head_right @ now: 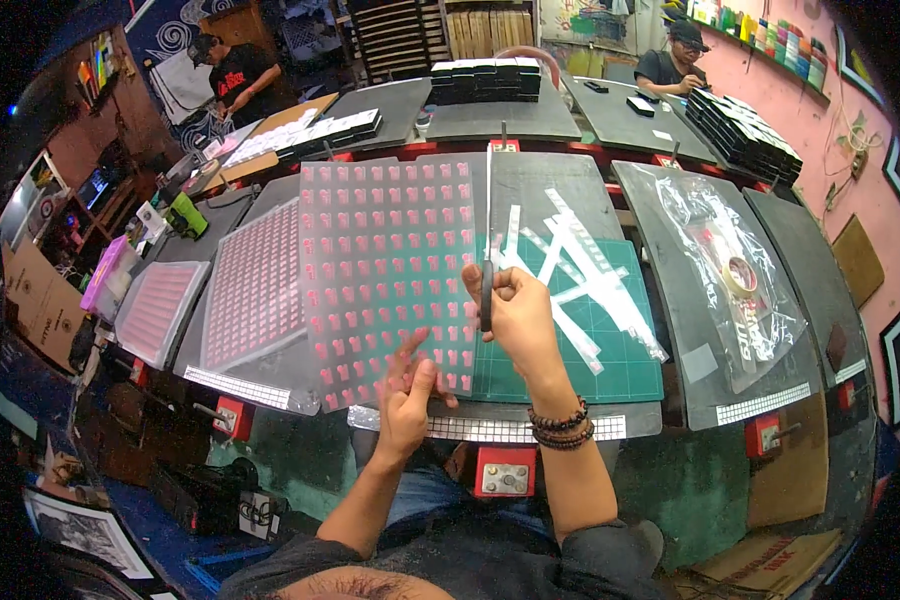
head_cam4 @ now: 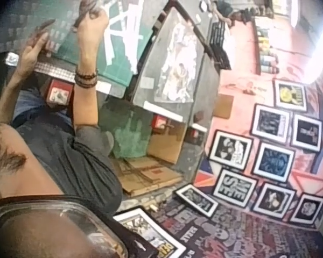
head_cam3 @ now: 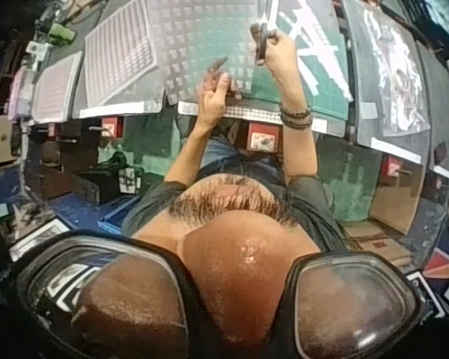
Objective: Cutting a sheet of printed stickers or labels into smaller strips using scissors.
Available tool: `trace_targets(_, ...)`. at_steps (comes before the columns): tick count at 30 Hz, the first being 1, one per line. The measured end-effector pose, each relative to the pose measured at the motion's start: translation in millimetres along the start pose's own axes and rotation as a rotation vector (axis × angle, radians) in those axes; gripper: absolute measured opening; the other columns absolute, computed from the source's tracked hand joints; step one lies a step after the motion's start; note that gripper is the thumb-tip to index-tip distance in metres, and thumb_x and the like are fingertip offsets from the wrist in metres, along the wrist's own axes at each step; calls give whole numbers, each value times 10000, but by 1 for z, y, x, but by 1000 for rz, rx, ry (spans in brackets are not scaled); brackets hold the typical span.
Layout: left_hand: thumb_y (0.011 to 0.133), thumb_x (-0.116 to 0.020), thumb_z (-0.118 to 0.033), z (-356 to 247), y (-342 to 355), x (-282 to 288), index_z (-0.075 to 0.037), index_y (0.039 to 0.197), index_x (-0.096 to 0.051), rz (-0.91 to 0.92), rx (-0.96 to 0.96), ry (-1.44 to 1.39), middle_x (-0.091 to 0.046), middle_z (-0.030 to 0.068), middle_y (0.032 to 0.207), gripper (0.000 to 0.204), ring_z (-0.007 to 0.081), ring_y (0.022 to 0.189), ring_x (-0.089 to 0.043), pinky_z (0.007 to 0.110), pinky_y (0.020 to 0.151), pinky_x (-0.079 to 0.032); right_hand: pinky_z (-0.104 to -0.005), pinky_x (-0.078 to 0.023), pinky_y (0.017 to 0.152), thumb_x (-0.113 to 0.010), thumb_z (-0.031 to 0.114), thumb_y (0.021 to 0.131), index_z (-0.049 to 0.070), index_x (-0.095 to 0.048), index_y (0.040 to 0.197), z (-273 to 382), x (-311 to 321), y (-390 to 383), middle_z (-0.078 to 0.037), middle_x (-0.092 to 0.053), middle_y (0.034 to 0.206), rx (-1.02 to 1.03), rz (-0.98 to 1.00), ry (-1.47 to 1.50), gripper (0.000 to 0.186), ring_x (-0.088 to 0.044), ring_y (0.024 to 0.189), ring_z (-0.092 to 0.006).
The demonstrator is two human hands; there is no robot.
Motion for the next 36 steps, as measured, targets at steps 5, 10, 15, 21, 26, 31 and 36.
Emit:
trace_targets(5, 1053, -488, -158, 4, -2, 0, -38, 1461, -396, -20, 37, -52, -533, 33, 769, 435, 133, 660, -574, 297, 631, -543, -197, -435, 445, -704, 422, 932, 27, -596, 972, -6, 20, -12, -41, -645, 702, -20, 3, 64, 411, -620, 548, -101)
trace_targets(10, 1060, -473, -190, 5, 4, 7, -48, 1468, -368, -116, -4, -99, -536, 38, 792, 444, 148, 663, -572, 293, 623, -517, -207, -463, 477, -701, 331, 948, 23, -604, 985, -2, 61, -27, -56, -669, 739, 62, -46, 125, 325, -667, 609, -121)
trace_targets(15, 1082, -437, -208, -1, 8, 12, -53, 1490, -318, -174, -134, -116, -585, 65, 831, 452, 160, 668, -598, 291, 674, -519, -192, -460, 497, -706, 487, 907, 42, -582, 914, 4, 102, -48, -35, -648, 719, 150, -57, 38, 462, -657, 619, -105)
trace_targets(21, 1062, -495, -175, 4, 12, 13, -62, 1504, -298, -200, -150, -62, -601, 71, 868, 496, 151, 679, -612, 277, 681, -522, -193, -485, 548, -676, 436, 945, 28, -555, 990, -14, 102, -74, -48, -643, 773, 104, 2, 17, 428, -654, 678, -110)
trace_targets(26, 1031, -562, -141, -18, 36, -3, -39, 1493, -310, -167, -220, -41, -621, 75, 894, 536, 143, 671, -623, 274, 692, -528, -193, -443, 558, -692, 334, 947, 2, -492, 1094, -37, 77, -89, -45, -607, 834, 0, 170, 107, 414, -575, 693, -79)
trace_targets(31, 1026, -569, -134, -20, 51, 16, -33, 1479, -333, -245, -292, -20, -628, 79, 883, 520, 145, 673, -632, 283, 670, -540, -175, -419, 585, -780, 249, 888, 7, -501, 1070, -41, 63, -105, 4, -593, 812, -3, 231, -36, 412, -535, 708, -25)
trace_targets(36, 1020, -580, -136, -14, 45, 24, -27, 1447, -371, -278, -294, -72, -633, 80, 865, 488, 150, 661, -629, 289, 655, -550, -197, -408, 570, -853, 231, 792, -7, -535, 976, -40, 65, -112, -1, -585, 755, -189, 304, -364, 438, -498, 673, -39)
Point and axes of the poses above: each hand's wrist, its own y-axis towards the middle knuckle, its own x-axis out of the back of the hand, z = x × y, the point moved 5 cm from there along y, towards the middle knuckle
